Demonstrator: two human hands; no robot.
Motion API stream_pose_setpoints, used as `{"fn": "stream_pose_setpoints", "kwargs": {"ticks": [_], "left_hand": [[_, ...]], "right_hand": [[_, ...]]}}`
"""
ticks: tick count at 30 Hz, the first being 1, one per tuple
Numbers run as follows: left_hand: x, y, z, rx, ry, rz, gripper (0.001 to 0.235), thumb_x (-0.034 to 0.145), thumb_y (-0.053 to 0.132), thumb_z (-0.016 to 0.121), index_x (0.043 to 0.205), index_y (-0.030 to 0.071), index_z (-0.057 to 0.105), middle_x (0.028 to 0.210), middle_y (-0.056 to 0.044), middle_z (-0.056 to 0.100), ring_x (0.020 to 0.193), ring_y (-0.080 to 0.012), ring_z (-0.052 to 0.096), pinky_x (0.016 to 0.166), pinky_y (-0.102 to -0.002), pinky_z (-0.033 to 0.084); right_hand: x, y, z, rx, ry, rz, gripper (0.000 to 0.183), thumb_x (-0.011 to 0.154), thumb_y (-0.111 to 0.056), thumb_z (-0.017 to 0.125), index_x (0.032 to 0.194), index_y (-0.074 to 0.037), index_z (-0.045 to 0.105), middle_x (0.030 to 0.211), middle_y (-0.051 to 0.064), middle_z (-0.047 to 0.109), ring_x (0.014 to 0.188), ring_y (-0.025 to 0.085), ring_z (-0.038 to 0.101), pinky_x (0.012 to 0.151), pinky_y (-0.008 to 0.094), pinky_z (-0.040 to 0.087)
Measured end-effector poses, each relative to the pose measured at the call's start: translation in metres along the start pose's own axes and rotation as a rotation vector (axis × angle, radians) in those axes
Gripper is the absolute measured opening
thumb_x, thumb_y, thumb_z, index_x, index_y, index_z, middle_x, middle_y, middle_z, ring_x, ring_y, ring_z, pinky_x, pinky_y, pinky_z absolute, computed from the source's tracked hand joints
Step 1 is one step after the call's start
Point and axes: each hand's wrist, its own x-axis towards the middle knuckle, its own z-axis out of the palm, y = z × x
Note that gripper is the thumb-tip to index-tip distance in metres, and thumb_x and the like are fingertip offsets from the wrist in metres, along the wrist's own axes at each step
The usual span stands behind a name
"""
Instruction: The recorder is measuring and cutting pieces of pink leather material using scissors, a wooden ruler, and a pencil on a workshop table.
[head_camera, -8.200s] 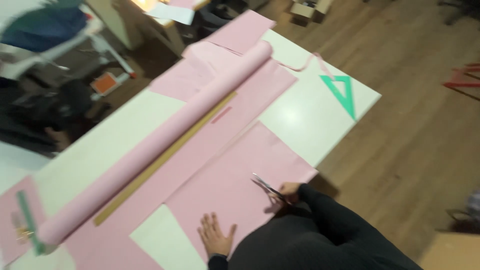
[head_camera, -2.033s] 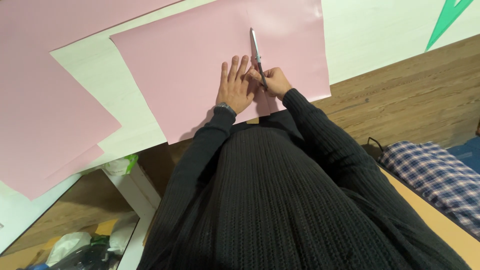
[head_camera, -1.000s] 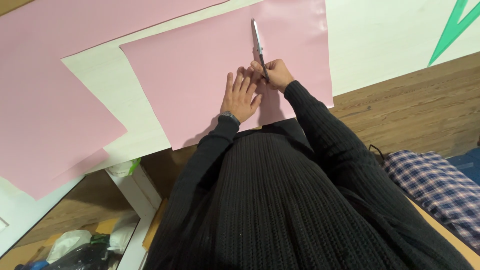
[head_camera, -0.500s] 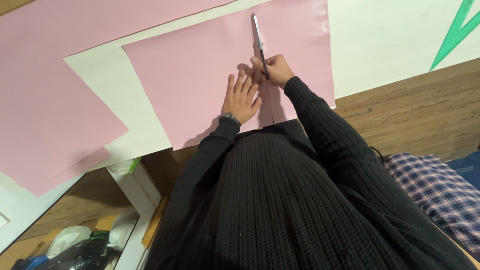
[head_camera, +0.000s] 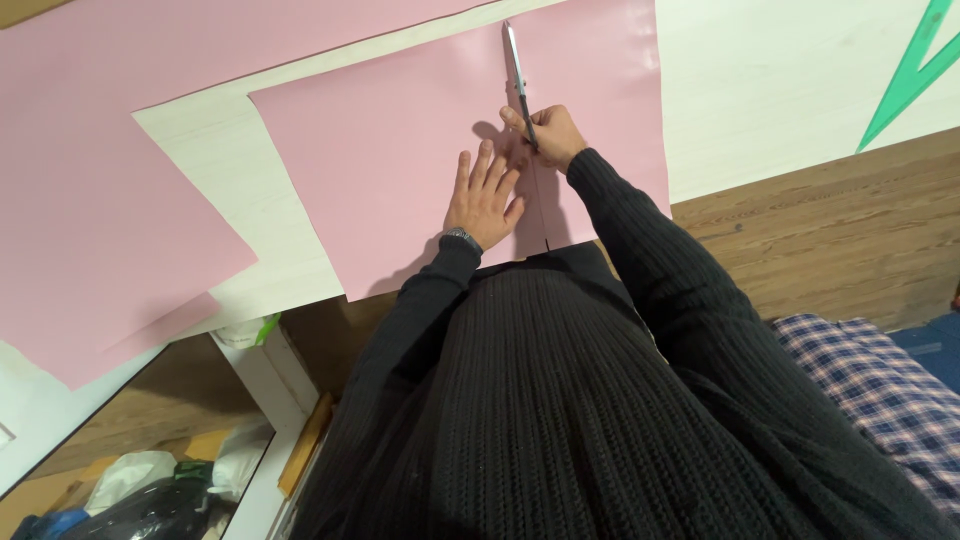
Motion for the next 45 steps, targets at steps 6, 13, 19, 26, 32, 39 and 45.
{"fn": "stream_pose_setpoints", "kwargs": {"ticks": [6, 13, 19, 26, 32, 39, 45], "left_hand": [[0.0, -0.001, 0.004, 0.007, 0.017, -0.002, 0.055, 0.099, 0.048, 0.053, 0.141, 0.012, 0.062, 0.159, -0.013, 0.047, 0.158, -0.0339, 0.014, 0.128, -0.059, 0.004], [-0.001, -0.004, 0.007, -0.098, -0.132, -0.039, 0.056, 0.105, 0.051, 0.05, 0.146, 0.013, 0.058, 0.164, -0.013, 0.037, 0.161, -0.0325, 0.013, 0.13, -0.059, 0.003], [-0.012, -0.035, -0.001, -0.003, 0.093, -0.05, 0.064, 0.105, 0.052, 0.049, 0.158, 0.016, 0.046, 0.17, -0.013, 0.029, 0.158, -0.0326, 0.018, 0.128, -0.056, 0.005], [-0.044, -0.07, -0.023, -0.117, 0.137, -0.044, 0.063, 0.102, 0.046, 0.054, 0.155, 0.012, 0.047, 0.167, -0.015, 0.033, 0.157, -0.0338, 0.023, 0.128, -0.056, 0.009], [-0.058, -0.074, -0.041, -0.049, 0.11, -0.036, 0.067, 0.103, 0.052, 0.047, 0.153, 0.008, 0.043, 0.161, -0.017, 0.041, 0.153, -0.0298, 0.032, 0.127, -0.051, 0.016], [-0.066, -0.048, -0.054, -0.057, -0.052, -0.063, 0.072, 0.102, 0.055, 0.044, 0.153, 0.004, 0.038, 0.159, -0.022, 0.036, 0.149, -0.0319, 0.027, 0.121, -0.047, 0.014], [-0.077, -0.036, -0.036, -0.207, 0.036, -0.054, 0.067, 0.097, 0.049, 0.061, 0.147, 0.006, 0.048, 0.154, -0.018, 0.047, 0.147, -0.0313, 0.037, 0.124, -0.046, 0.022]], "right_hand": [[0.008, -0.006, -0.001, -0.043, 0.022, 0.007, 0.066, 0.083, -0.06, 0.081, 0.056, -0.005, 0.057, 0.047, 0.002, 0.048, 0.033, 0.01, 0.04, 0.031, 0.027, 0.03], [-0.005, -0.007, -0.024, -0.083, -0.02, -0.039, 0.062, 0.088, -0.059, 0.077, 0.06, -0.007, 0.059, 0.05, 0.001, 0.052, 0.036, 0.009, 0.045, 0.033, 0.027, 0.032], [-0.058, 0.076, -0.063, -0.35, 0.119, -0.137, 0.056, 0.084, -0.055, 0.082, 0.074, -0.001, 0.073, 0.061, 0.007, 0.068, 0.048, 0.012, 0.062, 0.05, 0.029, 0.052], [-0.107, 0.13, -0.133, -0.536, 0.482, -0.251, 0.041, 0.083, -0.04, 0.078, 0.094, -0.001, 0.078, 0.071, 0.013, 0.072, 0.061, 0.024, 0.069, 0.059, 0.039, 0.052], [-0.083, 0.161, -0.198, -0.726, 0.841, -0.109, 0.05, 0.085, -0.054, 0.074, 0.097, -0.006, 0.078, 0.078, 0.02, 0.073, 0.075, 0.039, 0.07, 0.07, 0.051, 0.055], [-0.058, 0.141, -0.228, -0.714, 0.978, 0.06, 0.037, 0.08, -0.041, 0.081, 0.092, -0.007, 0.078, 0.088, 0.017, 0.076, 0.084, 0.039, 0.073, 0.074, 0.051, 0.058], [-0.053, 0.115, -0.234, -0.826, 0.891, 0.128, 0.035, 0.084, -0.039, 0.083, 0.091, -0.005, 0.08, 0.083, 0.014, 0.077, 0.079, 0.032, 0.076, 0.071, 0.046, 0.059]]}}
